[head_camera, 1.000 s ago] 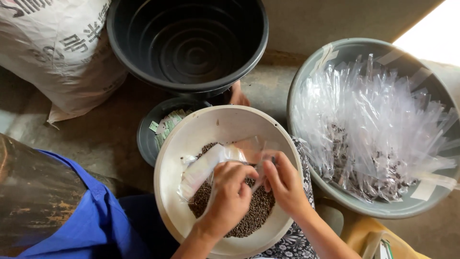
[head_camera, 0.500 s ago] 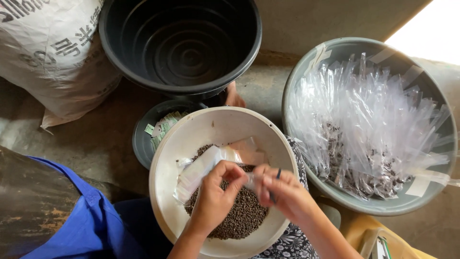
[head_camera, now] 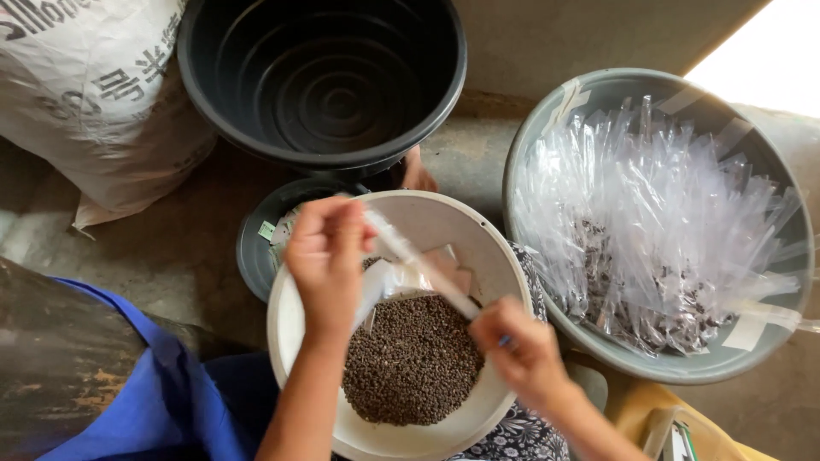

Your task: Manually filling small plastic bags with food pellets from a bowl and placing them into a larger basin.

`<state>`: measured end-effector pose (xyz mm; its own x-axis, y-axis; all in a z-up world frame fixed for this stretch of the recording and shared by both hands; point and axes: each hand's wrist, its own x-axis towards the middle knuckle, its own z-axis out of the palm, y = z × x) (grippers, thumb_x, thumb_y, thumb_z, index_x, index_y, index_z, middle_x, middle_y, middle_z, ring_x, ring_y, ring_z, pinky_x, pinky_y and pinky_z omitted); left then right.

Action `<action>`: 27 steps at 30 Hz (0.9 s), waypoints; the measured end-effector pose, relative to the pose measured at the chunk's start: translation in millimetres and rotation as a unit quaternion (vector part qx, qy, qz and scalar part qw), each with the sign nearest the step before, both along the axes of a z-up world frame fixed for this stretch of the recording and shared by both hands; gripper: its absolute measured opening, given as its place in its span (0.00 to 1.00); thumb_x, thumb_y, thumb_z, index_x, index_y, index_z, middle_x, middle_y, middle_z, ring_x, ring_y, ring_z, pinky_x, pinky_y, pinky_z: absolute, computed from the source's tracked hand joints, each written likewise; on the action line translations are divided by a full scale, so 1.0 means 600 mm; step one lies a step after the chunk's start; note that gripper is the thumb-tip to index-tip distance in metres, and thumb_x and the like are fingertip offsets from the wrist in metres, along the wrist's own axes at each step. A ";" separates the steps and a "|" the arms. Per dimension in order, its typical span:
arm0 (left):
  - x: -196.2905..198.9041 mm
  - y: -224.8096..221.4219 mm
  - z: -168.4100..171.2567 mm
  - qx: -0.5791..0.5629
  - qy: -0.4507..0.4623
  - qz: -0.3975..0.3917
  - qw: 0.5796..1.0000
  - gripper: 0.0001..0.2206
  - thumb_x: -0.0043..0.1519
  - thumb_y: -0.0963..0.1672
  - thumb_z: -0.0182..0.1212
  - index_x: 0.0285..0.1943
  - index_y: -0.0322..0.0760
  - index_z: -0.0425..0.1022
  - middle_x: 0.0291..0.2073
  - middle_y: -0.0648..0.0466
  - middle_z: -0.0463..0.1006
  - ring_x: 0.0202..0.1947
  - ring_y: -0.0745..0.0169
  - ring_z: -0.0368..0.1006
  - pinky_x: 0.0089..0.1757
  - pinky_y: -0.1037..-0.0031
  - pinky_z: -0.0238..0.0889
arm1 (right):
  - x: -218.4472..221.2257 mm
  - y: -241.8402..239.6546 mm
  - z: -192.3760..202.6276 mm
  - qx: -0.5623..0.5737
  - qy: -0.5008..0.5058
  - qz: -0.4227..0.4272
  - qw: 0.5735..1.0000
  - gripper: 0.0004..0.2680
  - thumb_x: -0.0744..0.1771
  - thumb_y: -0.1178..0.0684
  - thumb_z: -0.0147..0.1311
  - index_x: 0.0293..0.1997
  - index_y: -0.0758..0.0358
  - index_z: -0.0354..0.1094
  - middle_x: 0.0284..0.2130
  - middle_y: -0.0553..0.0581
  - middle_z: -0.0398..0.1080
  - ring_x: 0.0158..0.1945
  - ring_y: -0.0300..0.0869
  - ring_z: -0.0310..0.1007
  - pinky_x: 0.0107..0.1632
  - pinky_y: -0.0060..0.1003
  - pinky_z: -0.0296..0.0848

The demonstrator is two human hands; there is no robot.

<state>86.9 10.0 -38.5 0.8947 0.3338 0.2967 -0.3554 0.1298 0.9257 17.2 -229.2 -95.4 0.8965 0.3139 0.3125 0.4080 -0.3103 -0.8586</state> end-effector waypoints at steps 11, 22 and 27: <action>-0.010 -0.153 -0.276 0.620 -0.086 -0.093 0.774 0.06 0.54 0.36 0.63 0.29 0.39 0.73 0.27 0.53 0.71 0.32 0.55 0.70 0.38 0.64 0.64 | 0.088 -0.287 -0.167 -0.287 0.044 -0.352 0.890 0.12 0.73 0.47 0.49 0.57 0.64 0.71 0.48 0.70 0.64 0.52 0.70 0.69 0.56 0.59 0.69; -0.076 -0.049 0.045 0.292 -0.015 -0.130 0.948 0.03 0.62 0.46 0.66 0.39 0.50 0.84 0.39 0.57 0.83 0.43 0.56 0.78 0.46 0.68 0.68 | 0.057 0.047 -0.019 0.214 0.205 0.022 0.955 0.18 0.67 0.57 0.53 0.65 0.68 0.64 0.27 0.62 0.75 0.26 0.44 0.77 0.32 0.41 0.79; -0.144 0.024 0.175 -0.052 -0.007 -0.228 0.972 0.11 0.53 0.33 0.70 0.38 0.34 0.73 0.42 0.51 0.76 0.39 0.66 0.71 0.45 0.76 0.69 | 0.100 0.071 -0.041 -0.153 0.283 0.084 0.943 0.03 0.66 0.58 0.54 0.36 0.63 0.74 0.22 0.49 0.72 0.22 0.33 0.66 0.24 0.29 0.67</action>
<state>0.3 24.3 66.6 0.9529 -0.0675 0.2958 -0.2517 0.3686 0.8949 77.3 -186.5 -120.3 0.8221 0.4643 -0.3296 -0.0232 -0.5510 -0.8342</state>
